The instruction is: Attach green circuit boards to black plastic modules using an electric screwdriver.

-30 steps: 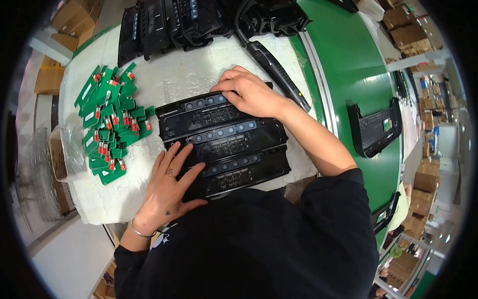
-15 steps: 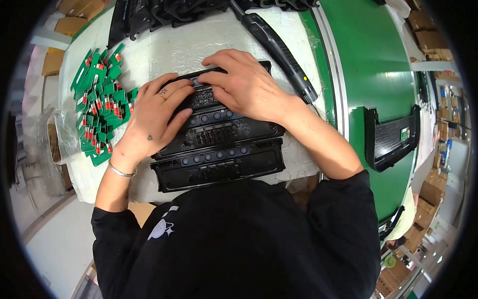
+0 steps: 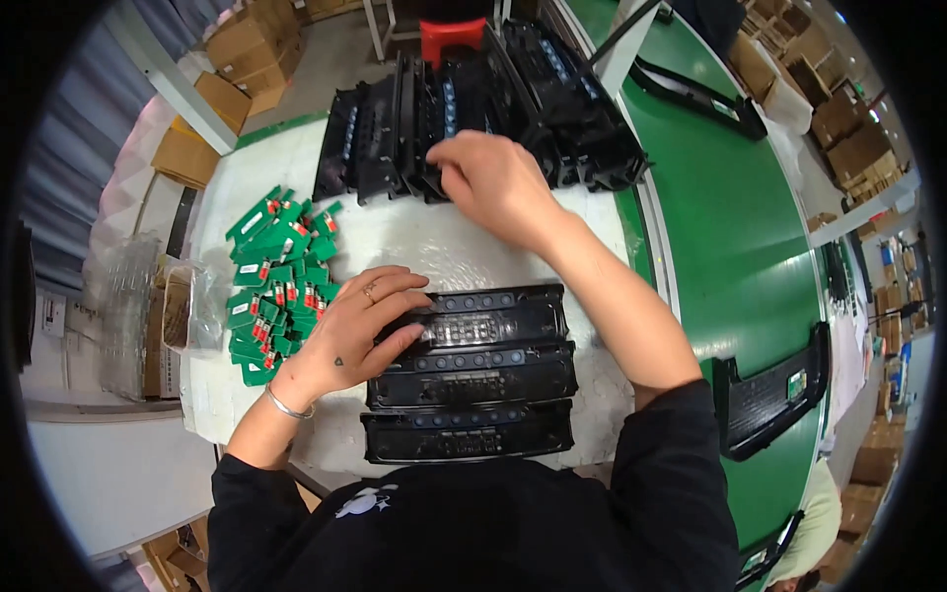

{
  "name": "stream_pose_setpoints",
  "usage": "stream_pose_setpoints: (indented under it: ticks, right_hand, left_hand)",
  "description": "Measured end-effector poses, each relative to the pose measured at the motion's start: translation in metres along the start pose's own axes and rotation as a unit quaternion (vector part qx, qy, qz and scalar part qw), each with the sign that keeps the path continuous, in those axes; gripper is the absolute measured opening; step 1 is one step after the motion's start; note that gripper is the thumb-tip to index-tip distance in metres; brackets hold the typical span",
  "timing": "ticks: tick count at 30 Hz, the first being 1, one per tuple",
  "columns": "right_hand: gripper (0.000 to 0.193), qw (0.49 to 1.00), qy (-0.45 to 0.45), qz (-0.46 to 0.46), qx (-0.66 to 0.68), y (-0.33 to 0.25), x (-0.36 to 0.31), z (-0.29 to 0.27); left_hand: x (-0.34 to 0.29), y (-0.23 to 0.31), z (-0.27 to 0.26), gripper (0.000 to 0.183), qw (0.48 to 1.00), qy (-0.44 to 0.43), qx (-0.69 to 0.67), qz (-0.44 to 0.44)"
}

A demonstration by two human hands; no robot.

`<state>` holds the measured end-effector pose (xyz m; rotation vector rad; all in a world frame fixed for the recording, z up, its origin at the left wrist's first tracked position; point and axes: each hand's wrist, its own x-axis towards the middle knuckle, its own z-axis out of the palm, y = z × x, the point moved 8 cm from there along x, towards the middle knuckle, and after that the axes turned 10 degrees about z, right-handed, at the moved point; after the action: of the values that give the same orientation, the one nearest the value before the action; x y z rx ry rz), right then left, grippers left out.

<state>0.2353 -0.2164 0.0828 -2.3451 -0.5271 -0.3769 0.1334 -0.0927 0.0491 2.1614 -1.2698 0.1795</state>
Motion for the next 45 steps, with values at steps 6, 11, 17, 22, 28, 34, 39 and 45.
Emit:
stream_pose_setpoints:
  ticks: [6,11,17,22,28,34,39,45]
  right_hand:
    - [0.02,0.97,-0.009,0.128,-0.206,0.059,0.09,0.018]
    - [0.024,0.902,-0.046,0.307,-0.3,0.09,0.093,0.014]
    - [0.046,0.897,-0.03,0.382,-0.221,0.113,0.093,0.02]
    - [0.027,0.92,0.009,0.361,-0.15,0.088,0.085,0.007]
    - [0.034,0.976,0.093,0.198,-0.009,0.04,0.032,-0.032]
    - [0.041,0.875,-0.026,0.245,0.416,0.012,-0.048,-0.011]
    - [0.045,0.955,0.081,0.25,-0.138,0.073,-0.128,-0.06]
    - [0.048,0.955,-0.016,0.268,-0.122,0.12,-0.155,-0.036]
  left_hand:
    - [-0.004,0.001,-0.013,0.024,0.999,0.025,-0.027,-0.001]
    - [-0.019,-0.011,-0.002,0.026,0.997,0.011,-0.066,-0.027]
    - [-0.016,-0.006,0.009,0.026,0.997,0.008,-0.079,-0.016]
    - [-0.013,-0.005,0.003,0.027,0.992,0.031,-0.118,-0.024]
    - [-0.004,-0.052,-0.02,0.045,0.941,0.173,-0.245,-0.158]
    - [0.037,-0.068,-0.017,0.048,0.817,0.19,-0.467,-0.28]
    - [0.022,-0.089,-0.022,0.032,0.889,0.125,-0.379,-0.226]
    - [0.072,-0.033,-0.019,0.026,0.993,-0.105,0.053,0.026]
